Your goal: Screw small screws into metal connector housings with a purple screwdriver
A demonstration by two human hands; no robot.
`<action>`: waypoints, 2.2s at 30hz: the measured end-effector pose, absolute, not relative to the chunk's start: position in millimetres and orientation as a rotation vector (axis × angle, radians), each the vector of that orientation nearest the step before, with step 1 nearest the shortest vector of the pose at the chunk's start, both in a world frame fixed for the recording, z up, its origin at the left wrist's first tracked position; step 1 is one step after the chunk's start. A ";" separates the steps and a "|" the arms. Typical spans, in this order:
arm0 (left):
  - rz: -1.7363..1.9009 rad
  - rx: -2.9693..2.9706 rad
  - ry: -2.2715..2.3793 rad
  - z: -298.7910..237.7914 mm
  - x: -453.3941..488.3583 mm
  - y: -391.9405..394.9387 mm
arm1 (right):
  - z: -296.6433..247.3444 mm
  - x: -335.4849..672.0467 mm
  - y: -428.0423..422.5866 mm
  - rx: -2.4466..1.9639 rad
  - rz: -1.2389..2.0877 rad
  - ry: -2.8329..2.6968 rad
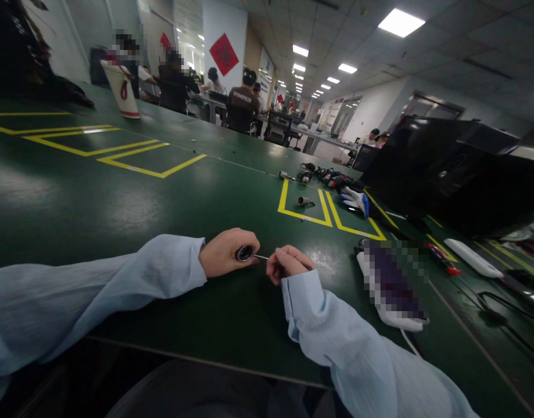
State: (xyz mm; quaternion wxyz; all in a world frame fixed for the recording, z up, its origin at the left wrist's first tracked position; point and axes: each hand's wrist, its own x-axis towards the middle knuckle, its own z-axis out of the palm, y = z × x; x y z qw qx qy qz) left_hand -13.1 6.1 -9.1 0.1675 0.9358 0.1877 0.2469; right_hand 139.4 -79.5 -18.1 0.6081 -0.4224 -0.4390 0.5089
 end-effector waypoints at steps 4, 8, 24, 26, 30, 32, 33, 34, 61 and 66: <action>0.727 2.655 0.533 -9.0 -13.5 5.4 | -17.8 138.0 -80.6 -0.956 1.173 -1.001; 0.772 2.644 0.543 -9.2 -13.7 5.3 | -15.6 136.3 -84.4 -1.037 1.062 -1.069; 0.764 2.461 0.455 -6.1 -13.1 4.1 | -17.4 140.8 -81.3 -0.912 1.133 -1.075; 0.756 2.490 0.440 -6.2 -12.9 3.4 | -17.4 139.5 -84.6 -0.962 0.973 -1.192; 0.752 2.566 0.414 -7.7 -12.9 3.7 | -18.9 136.8 -90.1 -1.064 0.532 -1.476; 0.741 2.609 0.405 -8.9 -13.1 4.8 | -19.4 135.6 -91.7 -1.088 0.374 -1.589; 0.731 2.624 0.403 -9.4 -13.2 5.4 | -19.3 135.2 -92.2 -1.096 0.341 -1.621; 0.717 2.633 0.402 -9.9 -13.3 5.9 | -18.9 135.1 -92.5 -1.101 0.347 -1.630; 0.725 2.465 0.472 -6.3 -13.4 3.3 | -19.1 147.8 -73.6 -0.857 1.357 -1.006; 0.827 2.391 0.447 -7.9 -14.5 4.2 | -21.7 145.3 -74.9 -0.801 1.324 -1.008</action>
